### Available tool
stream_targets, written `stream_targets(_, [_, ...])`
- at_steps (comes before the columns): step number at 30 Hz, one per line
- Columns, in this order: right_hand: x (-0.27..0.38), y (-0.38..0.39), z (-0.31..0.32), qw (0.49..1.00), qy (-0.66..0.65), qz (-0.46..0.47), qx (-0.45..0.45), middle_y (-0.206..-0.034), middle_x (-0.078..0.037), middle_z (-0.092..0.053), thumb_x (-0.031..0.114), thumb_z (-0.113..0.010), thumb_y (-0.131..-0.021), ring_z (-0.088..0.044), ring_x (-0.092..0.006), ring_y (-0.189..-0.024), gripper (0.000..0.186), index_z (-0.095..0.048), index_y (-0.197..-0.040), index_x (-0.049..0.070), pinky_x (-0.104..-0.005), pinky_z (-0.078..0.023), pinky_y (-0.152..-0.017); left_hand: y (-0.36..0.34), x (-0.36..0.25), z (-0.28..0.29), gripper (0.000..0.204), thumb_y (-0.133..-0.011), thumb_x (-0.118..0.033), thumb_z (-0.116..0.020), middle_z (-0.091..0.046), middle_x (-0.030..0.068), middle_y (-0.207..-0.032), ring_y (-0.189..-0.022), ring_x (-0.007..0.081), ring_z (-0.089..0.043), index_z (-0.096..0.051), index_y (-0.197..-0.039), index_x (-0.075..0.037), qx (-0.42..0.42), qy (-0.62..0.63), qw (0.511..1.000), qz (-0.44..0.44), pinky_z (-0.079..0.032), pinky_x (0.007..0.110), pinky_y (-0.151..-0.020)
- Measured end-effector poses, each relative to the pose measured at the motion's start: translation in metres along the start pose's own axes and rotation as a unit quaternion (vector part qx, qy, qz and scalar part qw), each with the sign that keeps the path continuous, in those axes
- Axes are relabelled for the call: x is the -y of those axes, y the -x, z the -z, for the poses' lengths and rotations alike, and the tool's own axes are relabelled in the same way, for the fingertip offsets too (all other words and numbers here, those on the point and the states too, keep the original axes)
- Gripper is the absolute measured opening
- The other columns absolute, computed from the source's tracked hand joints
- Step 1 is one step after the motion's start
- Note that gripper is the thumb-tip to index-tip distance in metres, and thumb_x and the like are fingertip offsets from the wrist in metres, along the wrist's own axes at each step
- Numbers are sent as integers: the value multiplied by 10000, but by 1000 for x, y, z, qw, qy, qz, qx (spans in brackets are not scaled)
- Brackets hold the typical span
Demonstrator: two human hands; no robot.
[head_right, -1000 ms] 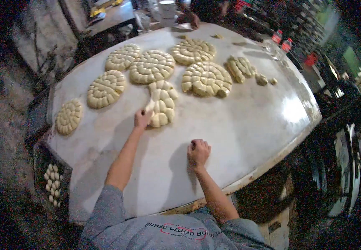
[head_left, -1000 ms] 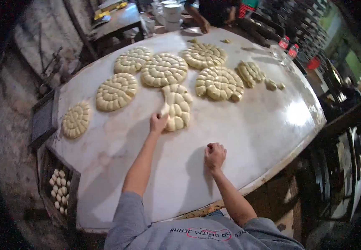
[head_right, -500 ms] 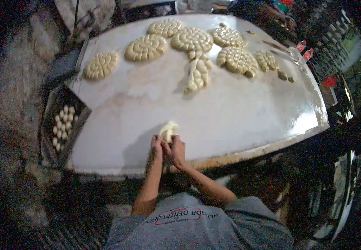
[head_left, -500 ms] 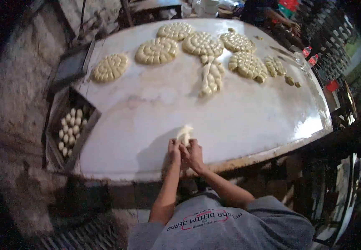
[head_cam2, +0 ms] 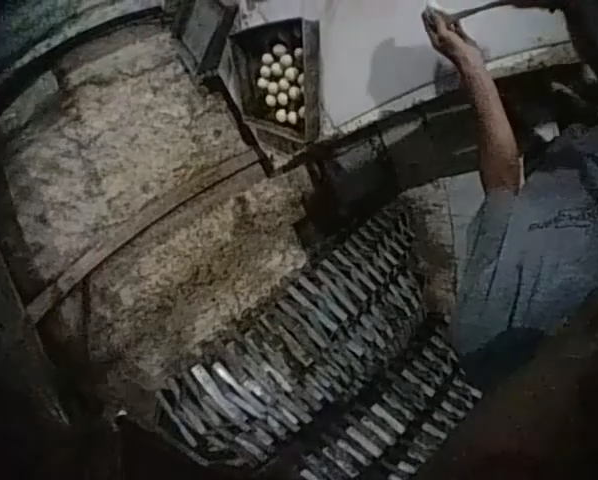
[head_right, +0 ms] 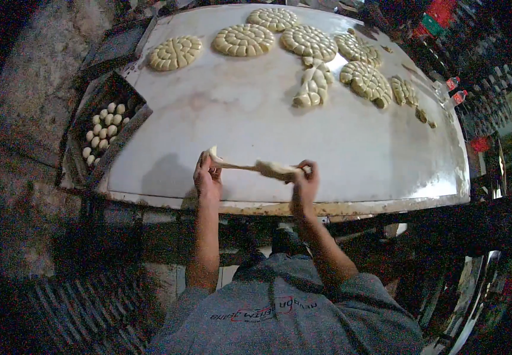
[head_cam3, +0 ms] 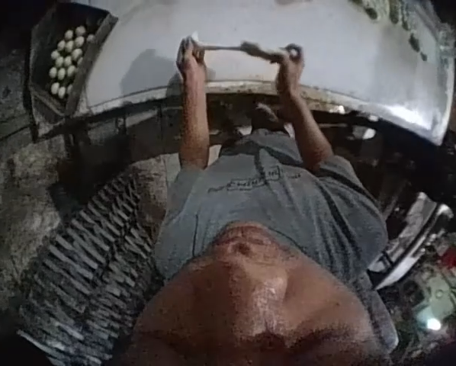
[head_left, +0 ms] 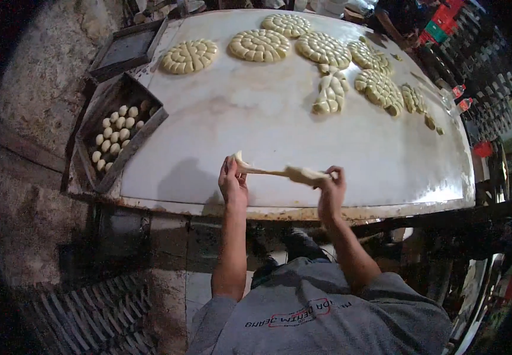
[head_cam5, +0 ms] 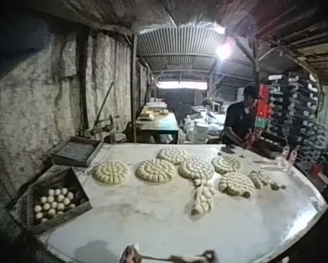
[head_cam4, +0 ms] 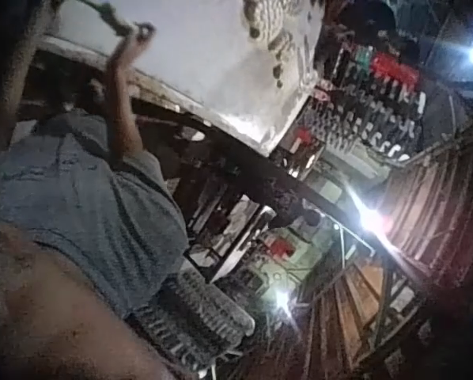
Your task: Shape bread dough into small balls and place them in a baking tray, while other dough pieces are arranged on the table.
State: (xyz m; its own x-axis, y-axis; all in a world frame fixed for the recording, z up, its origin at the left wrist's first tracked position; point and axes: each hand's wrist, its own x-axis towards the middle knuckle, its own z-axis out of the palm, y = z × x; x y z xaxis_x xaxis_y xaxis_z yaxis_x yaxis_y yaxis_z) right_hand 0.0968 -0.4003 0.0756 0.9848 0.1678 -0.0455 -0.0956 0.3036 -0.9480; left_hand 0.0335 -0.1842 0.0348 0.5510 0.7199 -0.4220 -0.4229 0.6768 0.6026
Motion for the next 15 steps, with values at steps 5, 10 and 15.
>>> stream_targets(5, [-15,-55,116,985,169,-12,-14,-934,-80,-535,130,-493,-836,-510,-147,-829,295,-472,-1115,36,-265,-416,-703,-2,21,11,297,-800,-218,-609,-555,93,-973,-874,231,-536,-585,-1046,-53,155,-607,734,-261,-457,360,-742])
stream_targets(10, [-80,-120,204,568,788,231,60,-1156,-168,-390,348,-644,-686,-355,-336,-1094,611,-414,-1159,37,-481,-262,-941,-36,23,-22,214,-713,-251,-628,-547,75,-884,-886,283,-480,-605,-859,-97,156,-790,420,-419,-383,405,-825])
stream_targets(15, [-85,-202,115,757,641,124,18,-1142,-176,-454,229,-549,-763,-385,-358,-1078,401,-507,-1137,91,-439,-306,-939,-62,92,-81,138,-680,-191,-636,-557,98,-838,-829,302,-505,-581,-751,-87,102,-748,541,-372,-406,418,-755])
